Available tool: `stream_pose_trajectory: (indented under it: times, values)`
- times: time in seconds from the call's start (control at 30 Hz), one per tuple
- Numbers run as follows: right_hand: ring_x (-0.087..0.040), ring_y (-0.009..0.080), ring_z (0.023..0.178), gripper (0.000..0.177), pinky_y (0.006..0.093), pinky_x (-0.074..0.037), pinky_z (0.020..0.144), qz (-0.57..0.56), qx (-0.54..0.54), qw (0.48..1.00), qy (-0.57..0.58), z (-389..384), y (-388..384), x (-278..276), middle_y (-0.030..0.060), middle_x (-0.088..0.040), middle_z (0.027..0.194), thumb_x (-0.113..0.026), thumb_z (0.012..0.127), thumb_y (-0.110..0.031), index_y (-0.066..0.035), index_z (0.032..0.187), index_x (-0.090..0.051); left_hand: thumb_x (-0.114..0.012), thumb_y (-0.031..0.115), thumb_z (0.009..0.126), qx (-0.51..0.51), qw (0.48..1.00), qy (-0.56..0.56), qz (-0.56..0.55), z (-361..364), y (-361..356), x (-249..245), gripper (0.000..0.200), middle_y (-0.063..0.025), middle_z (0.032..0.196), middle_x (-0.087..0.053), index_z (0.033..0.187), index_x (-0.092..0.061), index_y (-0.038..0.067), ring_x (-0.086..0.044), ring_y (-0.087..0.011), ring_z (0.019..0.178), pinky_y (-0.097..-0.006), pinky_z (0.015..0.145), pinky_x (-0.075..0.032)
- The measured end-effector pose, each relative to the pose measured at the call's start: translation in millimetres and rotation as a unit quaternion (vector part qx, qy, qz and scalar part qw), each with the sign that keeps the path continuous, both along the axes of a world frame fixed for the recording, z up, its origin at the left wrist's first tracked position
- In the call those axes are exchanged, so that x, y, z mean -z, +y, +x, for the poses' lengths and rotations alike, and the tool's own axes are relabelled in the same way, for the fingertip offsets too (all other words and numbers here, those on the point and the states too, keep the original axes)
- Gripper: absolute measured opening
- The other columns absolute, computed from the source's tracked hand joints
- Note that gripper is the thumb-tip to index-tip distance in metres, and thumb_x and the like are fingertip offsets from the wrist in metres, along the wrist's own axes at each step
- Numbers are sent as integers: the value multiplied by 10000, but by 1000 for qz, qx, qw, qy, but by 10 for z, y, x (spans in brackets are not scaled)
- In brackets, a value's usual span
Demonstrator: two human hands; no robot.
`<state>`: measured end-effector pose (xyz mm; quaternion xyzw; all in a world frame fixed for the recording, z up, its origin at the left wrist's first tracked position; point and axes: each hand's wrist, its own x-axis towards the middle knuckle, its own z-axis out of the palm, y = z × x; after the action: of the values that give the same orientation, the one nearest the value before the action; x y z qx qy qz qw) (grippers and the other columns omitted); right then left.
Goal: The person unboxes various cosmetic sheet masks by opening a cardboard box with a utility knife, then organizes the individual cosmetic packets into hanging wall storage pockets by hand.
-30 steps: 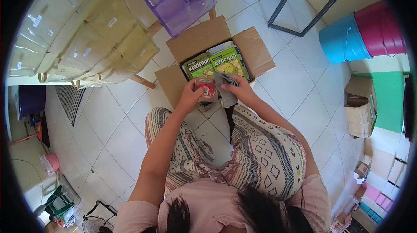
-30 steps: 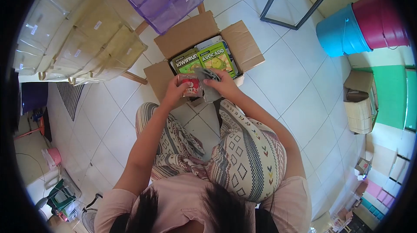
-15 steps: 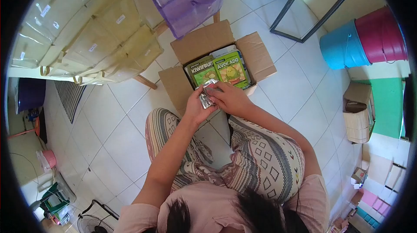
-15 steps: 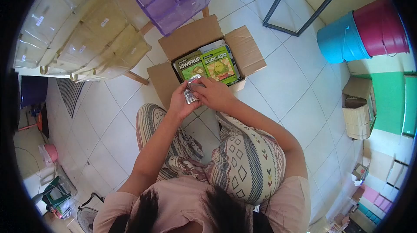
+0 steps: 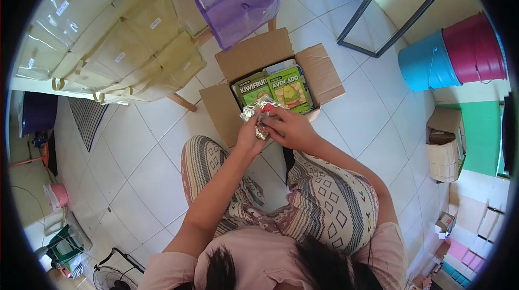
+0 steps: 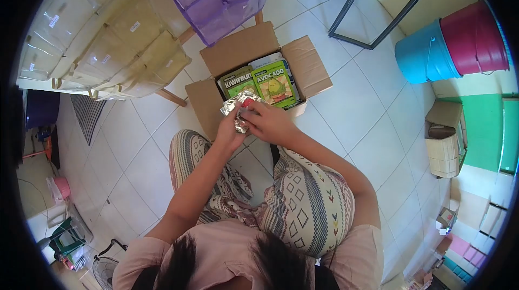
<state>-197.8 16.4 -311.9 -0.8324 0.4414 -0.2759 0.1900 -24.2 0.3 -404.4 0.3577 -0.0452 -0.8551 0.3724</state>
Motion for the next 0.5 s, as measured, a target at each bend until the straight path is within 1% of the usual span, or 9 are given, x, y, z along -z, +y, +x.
stream_pose_trajectory:
  times: [0.03, 0.1, 0.13, 0.23, 0.3, 0.33, 0.4, 0.43, 0.5]
  values:
    - [-655, 298, 830, 345, 374, -538, 700, 35, 30, 999, -11, -3, -5, 5, 110, -606, 1064, -689, 841, -117, -100, 1184, -660, -456, 271, 1016, -8, 999, 52, 7, 20, -8, 15, 327, -106, 1231, -608, 1277, -524, 86, -635, -247, 1067, -456, 883, -533]
    - [-649, 312, 854, 351, 384, -535, 727, 106, 88, 990, -32, -19, -26, 32, 120, -601, 1064, -686, 850, -120, -99, 1198, -652, -457, 250, 1000, -33, 996, 88, -6, -15, -18, -465, 326, -110, 1202, -612, 1266, -530, 77, -633, -250, 1053, -466, 891, -527]
    - [-651, 307, 857, 345, 384, -536, 723, 102, 113, 988, -35, -19, -29, 56, 116, -597, 1070, -679, 858, -135, -92, 1198, -645, -458, 239, 992, -46, 993, 106, -12, -24, -14, -636, 325, -112, 1187, -614, 1261, -533, 73, -632, -252, 1046, -471, 894, -524]
    - [-655, 299, 870, 349, 385, -537, 721, 93, 163, 981, -47, -5, -36, 109, 111, -585, 1093, -665, 876, -167, -80, 1211, -625, -462, 180, 975, -27, 993, 103, -43, 22, -6, -428, 313, -118, 1182, -610, 1252, -539, 56, -623, -262, 1056, -495, 914, -512]
    - [-654, 302, 884, 374, 386, -535, 732, 94, 167, 980, -59, 3, -34, 114, 115, -580, 1111, -665, 880, -174, -87, 1240, -613, -499, 167, 968, -16, 999, 22, -45, -18, -17, -304, 247, -98, 1141, -624, 1186, -563, 68, -623, -240, 1030, -496, 902, -501]
    - [-651, 306, 895, 379, 389, -535, 740, 88, 139, 985, -58, 7, -26, 87, 118, -575, 1121, -665, 883, -182, -88, 1246, -608, -518, 160, 965, -10, 999, -18, -45, -37, -28, -329, 214, -87, 1121, -630, 1153, -575, 75, -623, -229, 1017, -497, 896, -495]
    - [-646, 315, 917, 390, 393, -534, 754, 78, 84, 992, -54, 4, 2, 23, 122, -565, 1142, -664, 888, -198, -91, 1257, -599, -486, 151, 976, -4, 995, -85, -44, -38, -33, -374, 271, -108, 1160, -615, 1222, -551, 56, -618, -250, 1051, -512, 933, -491]
    - [-644, 317, 927, 393, 394, -534, 758, 70, 94, 992, -49, 1, 9, 21, 125, -561, 1150, -665, 888, -203, -91, 1258, -597, -470, 146, 981, -1, 992, -118, -43, -41, -35, -409, 300, -118, 1180, -607, 1256, -540, 47, -616, -260, 1069, -520, 952, -489]
    - [-639, 321, 946, 398, 394, -534, 766, 55, 113, 991, -39, -2, 4, 26, 130, -552, 1167, -668, 888, -213, -93, 1260, -595, -472, 177, 989, -11, 998, -56, -28, -5, -55, -385, 327, -134, 1212, -610, 1288, -519, 53, -621, -271, 1084, -525, 974, -480]
